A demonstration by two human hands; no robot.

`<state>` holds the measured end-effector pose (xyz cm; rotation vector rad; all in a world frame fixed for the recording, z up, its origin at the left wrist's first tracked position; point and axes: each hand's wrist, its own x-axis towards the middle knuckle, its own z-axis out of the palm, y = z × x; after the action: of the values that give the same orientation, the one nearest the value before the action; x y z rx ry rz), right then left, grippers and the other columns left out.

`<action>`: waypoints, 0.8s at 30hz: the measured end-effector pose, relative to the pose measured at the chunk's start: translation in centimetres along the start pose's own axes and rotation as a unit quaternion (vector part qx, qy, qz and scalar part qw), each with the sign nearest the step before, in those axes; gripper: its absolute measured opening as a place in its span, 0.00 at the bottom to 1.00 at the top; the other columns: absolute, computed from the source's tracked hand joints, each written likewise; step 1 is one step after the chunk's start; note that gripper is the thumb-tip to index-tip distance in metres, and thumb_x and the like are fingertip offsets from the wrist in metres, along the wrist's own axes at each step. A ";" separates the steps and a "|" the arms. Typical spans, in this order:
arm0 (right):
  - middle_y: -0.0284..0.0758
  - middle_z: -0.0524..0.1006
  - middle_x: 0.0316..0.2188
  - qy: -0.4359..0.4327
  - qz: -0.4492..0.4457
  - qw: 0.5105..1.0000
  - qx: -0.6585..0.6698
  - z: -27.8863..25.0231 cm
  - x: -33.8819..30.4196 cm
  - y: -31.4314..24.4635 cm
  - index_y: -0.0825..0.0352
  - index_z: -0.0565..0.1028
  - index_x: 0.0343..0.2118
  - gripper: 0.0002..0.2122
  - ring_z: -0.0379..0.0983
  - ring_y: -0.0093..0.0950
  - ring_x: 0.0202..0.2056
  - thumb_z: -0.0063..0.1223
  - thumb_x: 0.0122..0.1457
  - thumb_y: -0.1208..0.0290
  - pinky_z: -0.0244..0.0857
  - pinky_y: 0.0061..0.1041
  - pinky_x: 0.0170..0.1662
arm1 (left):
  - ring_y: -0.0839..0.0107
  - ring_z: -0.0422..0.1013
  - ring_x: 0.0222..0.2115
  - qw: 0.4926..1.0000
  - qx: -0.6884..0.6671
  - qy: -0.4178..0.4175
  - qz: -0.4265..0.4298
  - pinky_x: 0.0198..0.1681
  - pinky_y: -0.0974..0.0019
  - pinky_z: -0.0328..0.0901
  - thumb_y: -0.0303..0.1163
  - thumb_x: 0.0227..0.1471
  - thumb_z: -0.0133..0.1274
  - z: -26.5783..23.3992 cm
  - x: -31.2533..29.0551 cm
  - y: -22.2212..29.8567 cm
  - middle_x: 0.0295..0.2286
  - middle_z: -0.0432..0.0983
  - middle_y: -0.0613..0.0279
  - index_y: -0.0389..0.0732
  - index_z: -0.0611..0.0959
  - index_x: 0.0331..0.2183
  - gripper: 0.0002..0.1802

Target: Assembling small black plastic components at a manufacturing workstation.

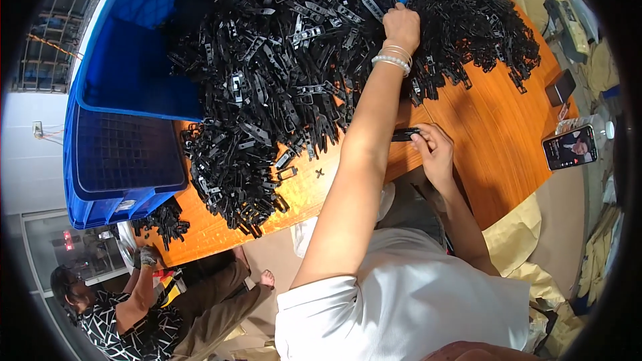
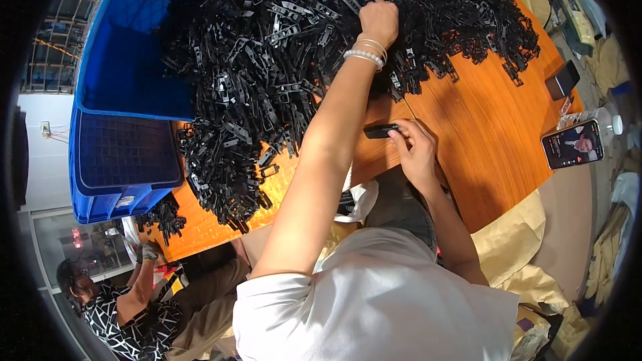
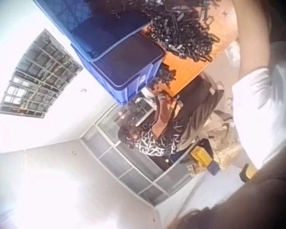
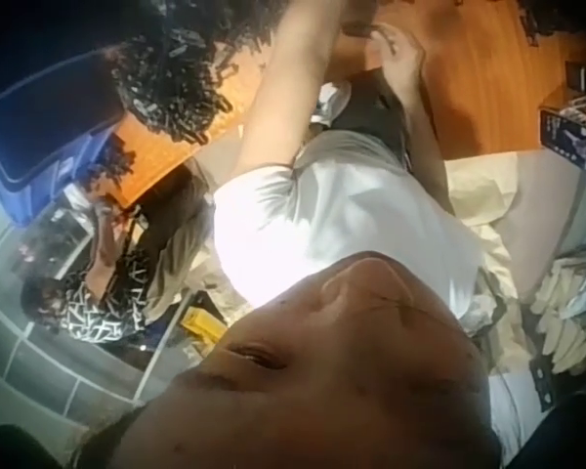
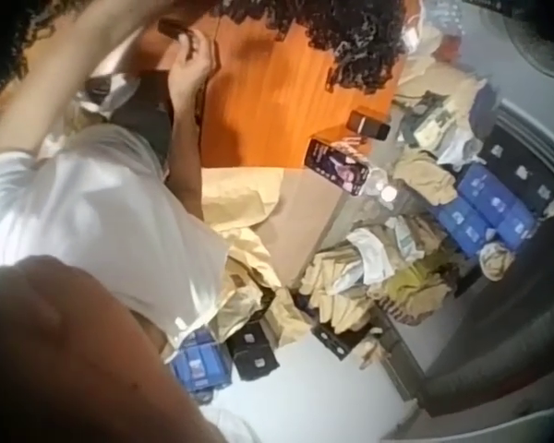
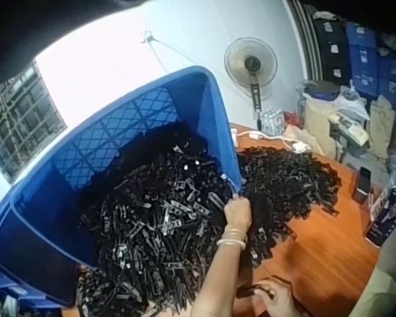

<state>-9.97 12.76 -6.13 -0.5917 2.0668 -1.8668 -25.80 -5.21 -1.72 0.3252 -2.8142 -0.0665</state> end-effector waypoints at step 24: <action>0.37 0.72 0.26 -0.066 -0.050 0.983 0.164 -1.6 1.3 -6.0 0.75 0.68 0.36 0.09 0.70 0.22 0.26 0.43 0.50 0.85 0.64 0.18 0.31 | 0.73 0.69 0.20 0.501 -0.827 -0.132 -0.217 0.25 0.75 0.64 0.25 0.50 0.42 -9.4 -17.4 -3.5 0.22 0.73 0.57 0.30 0.72 0.37 0.12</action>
<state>-11.23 13.10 0.10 -0.7196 1.6258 -2.1030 -6.05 -4.67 1.76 0.4287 -1.4376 -2.6782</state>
